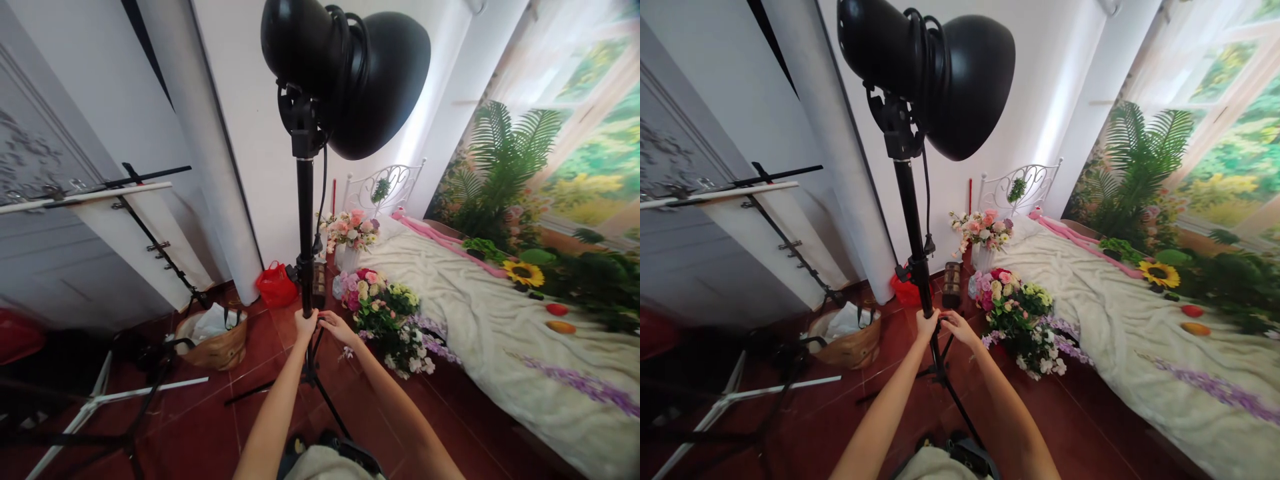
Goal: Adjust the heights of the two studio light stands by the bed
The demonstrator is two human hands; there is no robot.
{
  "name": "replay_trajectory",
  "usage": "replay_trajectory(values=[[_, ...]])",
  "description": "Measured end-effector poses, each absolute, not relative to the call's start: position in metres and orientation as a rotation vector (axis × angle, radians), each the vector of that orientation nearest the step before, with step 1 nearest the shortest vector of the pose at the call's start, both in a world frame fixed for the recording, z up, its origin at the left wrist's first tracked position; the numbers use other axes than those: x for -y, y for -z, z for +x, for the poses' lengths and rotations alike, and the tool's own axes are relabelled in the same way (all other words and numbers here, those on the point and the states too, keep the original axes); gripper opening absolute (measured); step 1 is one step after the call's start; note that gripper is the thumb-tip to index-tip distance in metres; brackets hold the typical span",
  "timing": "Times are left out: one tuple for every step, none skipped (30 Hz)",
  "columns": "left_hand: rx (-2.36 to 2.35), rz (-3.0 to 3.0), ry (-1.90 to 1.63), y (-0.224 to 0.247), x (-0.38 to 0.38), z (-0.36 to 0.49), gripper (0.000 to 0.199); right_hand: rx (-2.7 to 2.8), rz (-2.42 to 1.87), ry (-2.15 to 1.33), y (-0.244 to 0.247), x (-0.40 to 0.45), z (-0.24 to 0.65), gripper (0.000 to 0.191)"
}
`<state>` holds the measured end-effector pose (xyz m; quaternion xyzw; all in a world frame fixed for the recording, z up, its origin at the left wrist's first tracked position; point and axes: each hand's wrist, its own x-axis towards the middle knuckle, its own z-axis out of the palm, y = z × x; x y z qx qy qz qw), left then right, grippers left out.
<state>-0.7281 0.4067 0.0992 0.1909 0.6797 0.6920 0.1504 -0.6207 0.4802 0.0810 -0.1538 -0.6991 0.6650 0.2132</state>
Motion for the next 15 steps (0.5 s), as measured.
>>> replay_trajectory(values=[[-1.95, 0.553, -1.983, -0.1, -0.407, -0.728, 0.019, 1.914, -0.443, -1.826, -0.081, -0.479, -0.621, 0.034], [-1.948, 0.554, -1.98, -0.101, -0.406, -0.727, 0.02, 1.893, -0.465, -1.805, -0.081, -0.479, -0.621, 0.036], [-1.943, 0.555, -1.979, -0.102, -0.406, -0.726, 0.02, 1.878, -0.495, -1.791, -0.081, -0.478, -0.623, 0.039], [-1.933, 0.558, -1.981, -0.104, -0.405, -0.726, 0.021, 1.866, -0.536, -1.781, -0.082, -0.478, -0.624, 0.043], [-1.92, 0.561, -1.984, -0.105, -0.405, -0.725, 0.021, 1.855, -0.586, -1.774, -0.083, -0.478, -0.626, 0.047], [-1.905, 0.561, -1.982, -0.107, -0.404, -0.724, 0.021, 1.843, -0.648, -1.772, -0.084, -0.479, -0.628, 0.05], [-1.889, 0.556, -1.976, -0.109, -0.404, -0.724, 0.021, 1.826, -0.73, -1.777, -0.086, -0.48, -0.631, 0.053], [-1.876, 0.552, -1.966, -0.11, -0.404, -0.723, 0.021, 1.817, -0.836, -1.8, -0.089, -0.482, -0.634, 0.053], [-1.872, 0.552, -1.957, -0.111, -0.404, -0.723, 0.021, 1.818, -0.956, -1.836, -0.092, -0.484, -0.637, 0.05], [-1.877, 0.555, -1.953, -0.111, -0.404, -0.722, 0.021, 1.831, -1.072, -1.881, -0.095, -0.486, -0.64, 0.046], [-1.887, 0.562, -1.953, -0.111, -0.404, -0.722, 0.021, 1.853, -1.168, -1.926, -0.098, -0.489, -0.642, 0.041], [-1.897, 0.568, -1.955, -0.111, -0.404, -0.722, 0.021, 1.88, -1.23, -1.966, -0.102, -0.491, -0.644, 0.037], [-1.902, 0.57, -1.954, -0.111, -0.404, -0.722, 0.02, 1.904, -1.254, -2.0, -0.104, -0.492, -0.646, 0.034], [-1.899, 0.561, -1.952, -0.11, -0.405, -0.722, 0.02, 1.919, -1.243, -1.998, -0.106, -0.492, -0.645, 0.032], [-1.891, 0.55, -1.948, -0.109, -0.405, -0.722, 0.019, 1.934, -1.201, -1.951, -0.107, -0.491, -0.643, 0.031]])
